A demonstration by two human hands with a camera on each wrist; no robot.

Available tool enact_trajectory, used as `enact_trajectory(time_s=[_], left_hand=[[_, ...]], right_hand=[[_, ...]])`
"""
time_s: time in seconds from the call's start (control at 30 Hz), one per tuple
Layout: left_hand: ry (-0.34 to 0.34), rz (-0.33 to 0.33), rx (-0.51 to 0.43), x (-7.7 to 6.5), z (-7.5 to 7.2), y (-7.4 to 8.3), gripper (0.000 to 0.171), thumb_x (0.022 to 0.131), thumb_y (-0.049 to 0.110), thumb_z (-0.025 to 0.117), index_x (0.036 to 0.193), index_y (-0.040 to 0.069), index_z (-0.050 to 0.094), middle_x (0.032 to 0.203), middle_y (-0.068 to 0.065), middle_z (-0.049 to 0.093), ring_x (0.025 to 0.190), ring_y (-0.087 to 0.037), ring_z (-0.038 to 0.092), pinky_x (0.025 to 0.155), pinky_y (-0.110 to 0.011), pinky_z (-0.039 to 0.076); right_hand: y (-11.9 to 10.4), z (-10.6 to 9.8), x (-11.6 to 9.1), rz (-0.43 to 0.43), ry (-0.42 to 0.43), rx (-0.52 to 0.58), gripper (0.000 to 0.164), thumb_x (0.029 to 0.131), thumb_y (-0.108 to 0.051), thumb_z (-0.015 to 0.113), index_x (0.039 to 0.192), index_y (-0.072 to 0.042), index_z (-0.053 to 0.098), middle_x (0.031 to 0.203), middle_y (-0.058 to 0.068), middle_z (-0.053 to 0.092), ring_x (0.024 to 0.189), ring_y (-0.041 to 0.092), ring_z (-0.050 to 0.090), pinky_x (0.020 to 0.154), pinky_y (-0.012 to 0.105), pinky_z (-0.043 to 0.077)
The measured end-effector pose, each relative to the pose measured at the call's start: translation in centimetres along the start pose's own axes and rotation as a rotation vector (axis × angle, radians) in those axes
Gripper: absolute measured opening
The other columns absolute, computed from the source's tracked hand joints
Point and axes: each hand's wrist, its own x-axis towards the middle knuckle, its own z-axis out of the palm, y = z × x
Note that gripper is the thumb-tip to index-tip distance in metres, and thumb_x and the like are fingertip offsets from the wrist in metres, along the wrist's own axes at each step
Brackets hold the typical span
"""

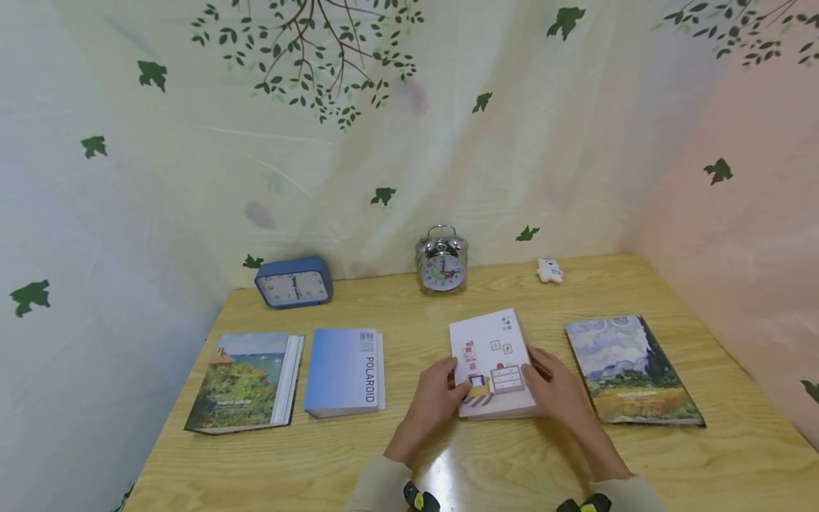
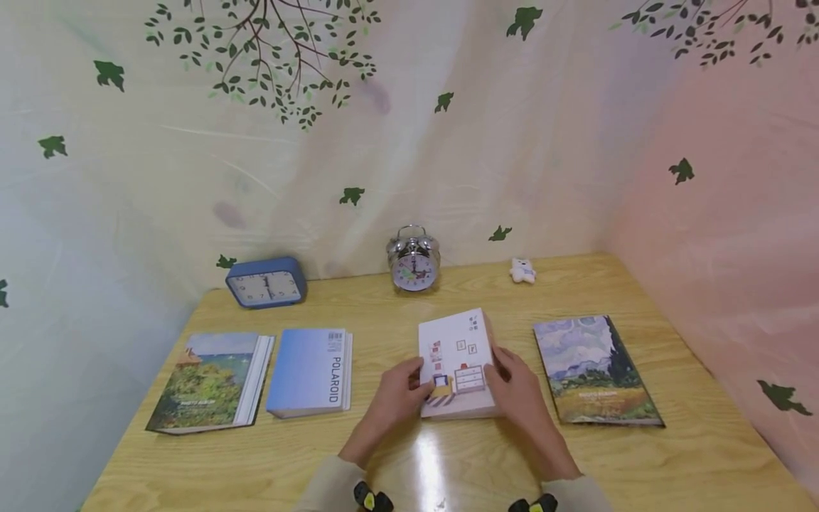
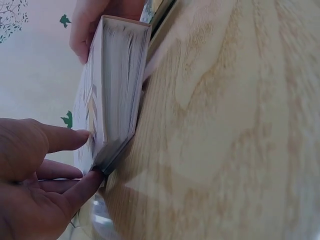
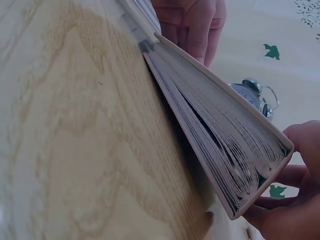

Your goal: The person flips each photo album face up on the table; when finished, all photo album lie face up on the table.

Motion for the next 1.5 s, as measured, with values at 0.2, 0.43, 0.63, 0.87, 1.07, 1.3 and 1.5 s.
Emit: enact_trajectory(time_s=[0.2,0.43,0.63,0.87,1.07,1.3,1.5], left_hand=[[0.0,-0.021,-0.01,-0.1,0.2,0.6,0.037,0.089,0.018,0.067,0.118,-0.005,0.061,0.109,-0.013,0.066,0.093,-0.016,0.061,0.08,-0.028,0.054],[-0.043,-0.009,0.006,0.4,0.5,1.6,0.056,0.091,0.036,0.065,0.139,0.01,0.051,0.132,-0.014,0.058,0.11,-0.02,0.057,0.096,-0.036,0.048],[-0.045,-0.015,-0.058,1.3,1.1,2.2,0.062,0.09,0.047,0.062,0.141,0.013,0.048,0.145,-0.014,0.046,0.128,-0.028,0.049,0.105,-0.043,0.042],[-0.126,-0.061,-0.296,2.0,0.7,2.4,0.055,0.092,0.05,0.056,0.142,0.029,0.046,0.147,0.0,0.045,0.128,-0.022,0.052,0.099,-0.037,0.049],[-0.178,-0.042,-0.633,2.4,-0.6,2.5,0.051,0.1,0.033,0.05,0.146,0.013,0.04,0.143,-0.01,0.049,0.122,-0.026,0.057,0.095,-0.037,0.052],[-0.056,0.002,-0.559,2.2,-3.1,3.2,0.061,0.097,0.027,0.058,0.151,0.017,0.031,0.142,-0.015,0.048,0.117,-0.028,0.06,0.088,-0.033,0.056],[0.032,0.019,-0.27,1.6,-5.2,2.9,0.059,0.094,0.03,0.062,0.147,0.016,0.04,0.143,-0.014,0.047,0.115,-0.032,0.06,0.089,-0.038,0.055]], right_hand=[[-0.6,-0.5,-0.1,0.057,-0.006,0.052,0.063,0.098,-0.053,0.042,0.15,-0.02,0.031,0.152,0.019,0.034,0.134,0.039,0.041,0.103,0.054,0.041],[-1.8,-1.5,0.1,0.027,0.006,0.061,0.066,0.095,-0.058,0.043,0.15,-0.023,0.033,0.152,0.018,0.034,0.131,0.041,0.044,0.096,0.054,0.047],[-3.1,-2.5,0.1,-0.022,0.05,0.083,0.065,0.096,-0.055,0.045,0.148,-0.016,0.039,0.146,0.021,0.043,0.125,0.041,0.051,0.079,0.041,0.057],[-4.2,-3.3,0.1,-0.106,0.083,0.151,0.053,0.1,-0.043,0.044,0.145,-0.014,0.043,0.136,0.019,0.055,0.115,0.036,0.058,0.072,0.03,0.056],[-4.9,-2.4,0.2,-0.139,0.052,0.237,0.049,0.1,-0.04,0.048,0.142,-0.015,0.047,0.138,0.014,0.053,0.126,0.033,0.05,0.087,0.042,0.055],[-4.8,-0.2,0.6,-0.154,-0.011,0.317,0.05,0.1,-0.044,0.043,0.143,-0.019,0.046,0.144,0.008,0.049,0.126,0.027,0.053,0.095,0.039,0.052],[-4.0,1.6,1.1,-0.143,-0.111,0.216,0.047,0.1,-0.04,0.047,0.141,-0.018,0.049,0.143,0.014,0.049,0.127,0.035,0.05,0.098,0.048,0.049]])
